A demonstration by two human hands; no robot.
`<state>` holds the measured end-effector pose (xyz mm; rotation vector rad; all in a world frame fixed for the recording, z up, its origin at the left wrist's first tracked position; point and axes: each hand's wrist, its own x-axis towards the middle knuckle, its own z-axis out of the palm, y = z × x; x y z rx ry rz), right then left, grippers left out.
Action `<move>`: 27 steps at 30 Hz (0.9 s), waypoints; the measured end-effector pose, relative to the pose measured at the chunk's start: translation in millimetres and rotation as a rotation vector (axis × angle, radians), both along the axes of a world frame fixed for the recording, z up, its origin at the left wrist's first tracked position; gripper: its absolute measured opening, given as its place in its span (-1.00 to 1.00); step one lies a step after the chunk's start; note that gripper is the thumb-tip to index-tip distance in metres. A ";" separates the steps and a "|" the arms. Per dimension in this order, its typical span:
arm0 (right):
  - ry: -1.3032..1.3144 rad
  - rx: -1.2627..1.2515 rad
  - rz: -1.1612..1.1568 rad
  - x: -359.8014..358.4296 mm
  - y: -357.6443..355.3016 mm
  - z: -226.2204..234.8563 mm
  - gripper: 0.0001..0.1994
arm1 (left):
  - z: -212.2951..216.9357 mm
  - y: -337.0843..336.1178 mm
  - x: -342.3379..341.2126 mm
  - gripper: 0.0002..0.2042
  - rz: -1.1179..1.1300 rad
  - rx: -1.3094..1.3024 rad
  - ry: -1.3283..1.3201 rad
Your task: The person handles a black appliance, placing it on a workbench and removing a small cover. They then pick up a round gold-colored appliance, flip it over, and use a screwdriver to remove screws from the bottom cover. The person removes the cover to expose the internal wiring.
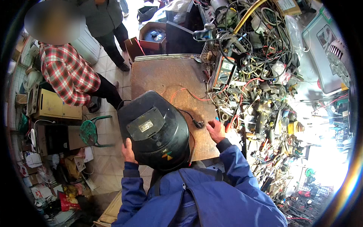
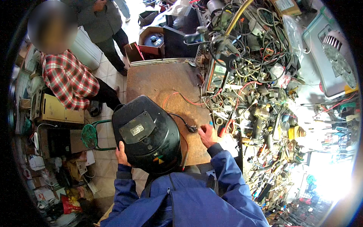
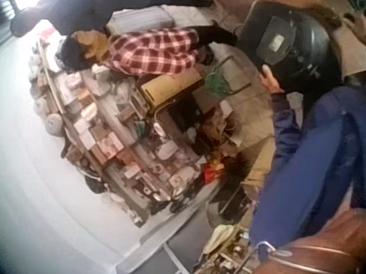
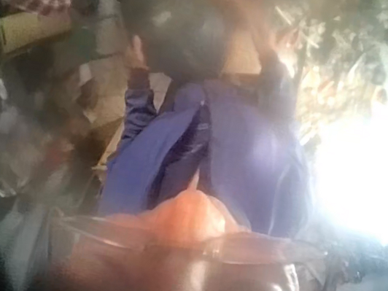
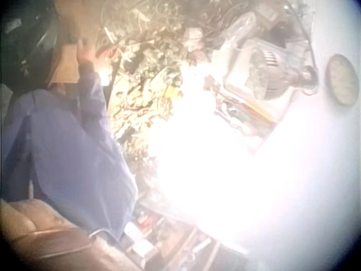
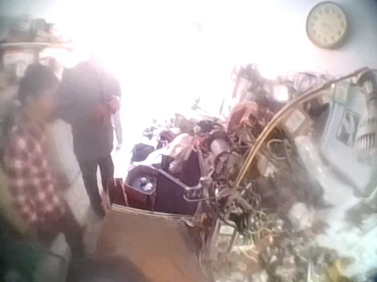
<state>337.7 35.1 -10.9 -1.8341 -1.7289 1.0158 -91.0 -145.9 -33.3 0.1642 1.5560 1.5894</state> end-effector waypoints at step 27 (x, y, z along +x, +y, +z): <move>0.439 -0.052 0.220 -139.0 -17.4 115.5 -0.17 | 34.7 -64.3 -11.2 -0.36 -0.013 0.379 -0.361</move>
